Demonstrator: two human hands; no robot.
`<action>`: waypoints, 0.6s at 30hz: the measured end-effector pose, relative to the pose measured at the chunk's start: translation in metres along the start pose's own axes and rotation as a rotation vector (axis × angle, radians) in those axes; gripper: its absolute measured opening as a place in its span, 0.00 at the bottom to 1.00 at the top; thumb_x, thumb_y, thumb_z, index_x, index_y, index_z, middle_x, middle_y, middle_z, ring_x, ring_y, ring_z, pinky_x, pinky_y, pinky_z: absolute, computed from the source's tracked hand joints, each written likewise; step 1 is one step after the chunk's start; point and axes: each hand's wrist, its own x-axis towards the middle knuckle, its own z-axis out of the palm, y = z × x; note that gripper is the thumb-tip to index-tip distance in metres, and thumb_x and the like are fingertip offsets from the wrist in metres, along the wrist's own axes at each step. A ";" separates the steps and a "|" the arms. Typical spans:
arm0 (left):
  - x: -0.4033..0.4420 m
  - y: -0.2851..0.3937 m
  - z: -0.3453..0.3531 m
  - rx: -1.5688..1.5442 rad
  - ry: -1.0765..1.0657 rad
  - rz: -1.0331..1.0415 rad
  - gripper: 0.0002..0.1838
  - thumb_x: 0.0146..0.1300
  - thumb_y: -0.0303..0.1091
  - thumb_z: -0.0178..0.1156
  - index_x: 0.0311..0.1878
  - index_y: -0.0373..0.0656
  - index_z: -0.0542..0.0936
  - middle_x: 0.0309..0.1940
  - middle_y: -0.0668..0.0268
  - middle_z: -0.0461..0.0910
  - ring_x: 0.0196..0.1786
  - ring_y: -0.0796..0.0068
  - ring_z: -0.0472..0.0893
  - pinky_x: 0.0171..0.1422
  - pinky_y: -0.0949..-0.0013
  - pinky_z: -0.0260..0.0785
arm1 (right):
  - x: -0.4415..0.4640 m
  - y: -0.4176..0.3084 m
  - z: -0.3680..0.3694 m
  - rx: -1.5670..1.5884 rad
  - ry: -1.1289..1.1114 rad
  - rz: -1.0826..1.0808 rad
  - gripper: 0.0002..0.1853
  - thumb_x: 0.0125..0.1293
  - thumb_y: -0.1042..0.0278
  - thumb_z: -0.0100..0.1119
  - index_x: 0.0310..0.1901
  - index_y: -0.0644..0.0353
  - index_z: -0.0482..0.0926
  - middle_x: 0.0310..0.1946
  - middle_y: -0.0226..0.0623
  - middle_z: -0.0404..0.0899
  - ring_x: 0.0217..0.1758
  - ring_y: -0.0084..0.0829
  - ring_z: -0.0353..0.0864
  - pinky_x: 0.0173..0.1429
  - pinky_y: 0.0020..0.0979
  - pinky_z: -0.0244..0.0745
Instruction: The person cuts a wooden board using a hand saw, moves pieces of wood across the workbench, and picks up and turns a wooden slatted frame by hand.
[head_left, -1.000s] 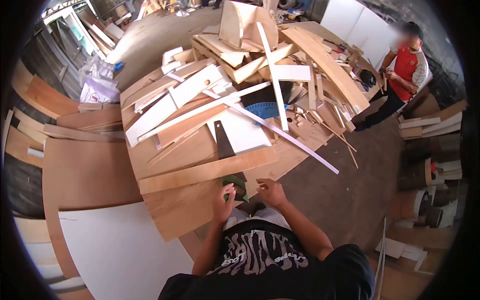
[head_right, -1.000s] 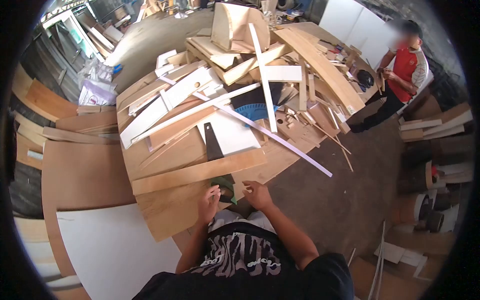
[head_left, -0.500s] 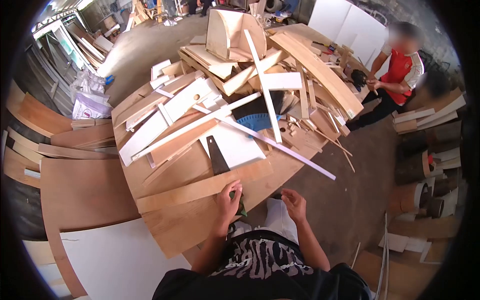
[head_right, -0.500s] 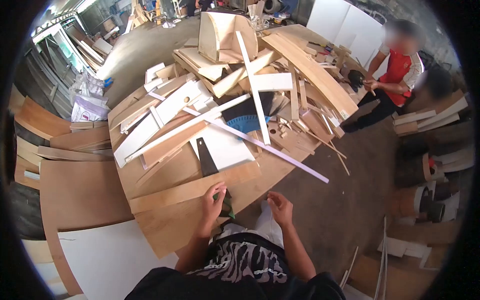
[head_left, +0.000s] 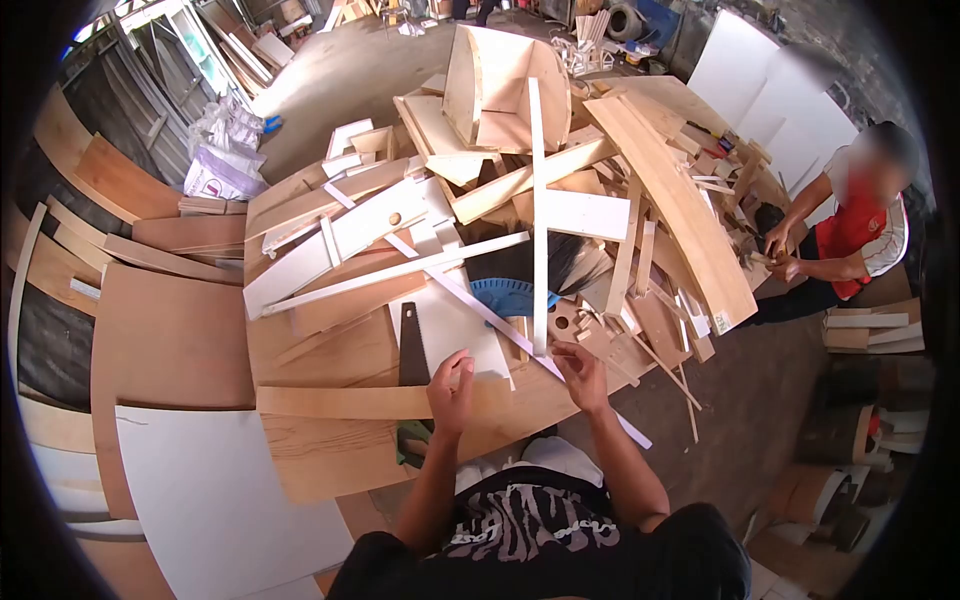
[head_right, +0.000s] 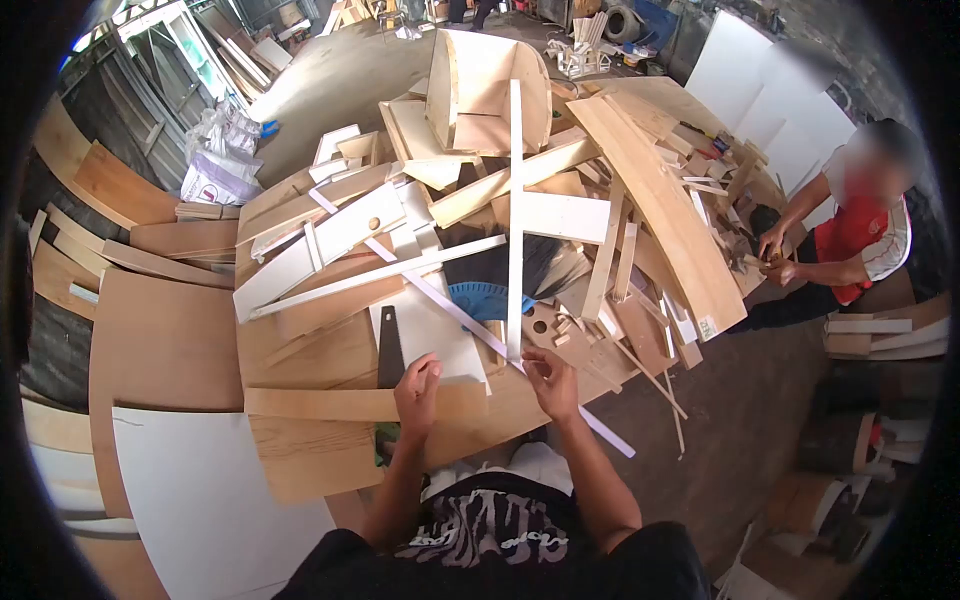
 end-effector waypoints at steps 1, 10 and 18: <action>0.002 0.008 0.008 -0.038 0.028 -0.006 0.17 0.76 0.34 0.61 0.61 0.33 0.81 0.47 0.59 0.88 0.53 0.72 0.86 0.62 0.68 0.75 | 0.008 -0.004 -0.007 -0.005 -0.005 0.005 0.18 0.73 0.62 0.66 0.58 0.65 0.83 0.49 0.39 0.90 0.51 0.29 0.89 0.57 0.32 0.82; 0.054 0.046 0.018 -0.094 0.069 0.106 0.16 0.74 0.31 0.63 0.59 0.33 0.82 0.46 0.57 0.89 0.51 0.69 0.87 0.60 0.67 0.76 | 0.056 -0.056 -0.008 -0.021 0.003 -0.116 0.19 0.71 0.65 0.67 0.60 0.64 0.82 0.49 0.41 0.90 0.50 0.31 0.91 0.54 0.32 0.83; 0.152 0.056 0.036 -0.076 0.082 0.257 0.15 0.72 0.31 0.65 0.58 0.37 0.84 0.45 0.54 0.89 0.49 0.66 0.89 0.58 0.64 0.78 | 0.127 -0.094 -0.008 -0.082 0.076 -0.178 0.19 0.68 0.70 0.68 0.60 0.61 0.82 0.47 0.43 0.90 0.49 0.35 0.92 0.54 0.34 0.84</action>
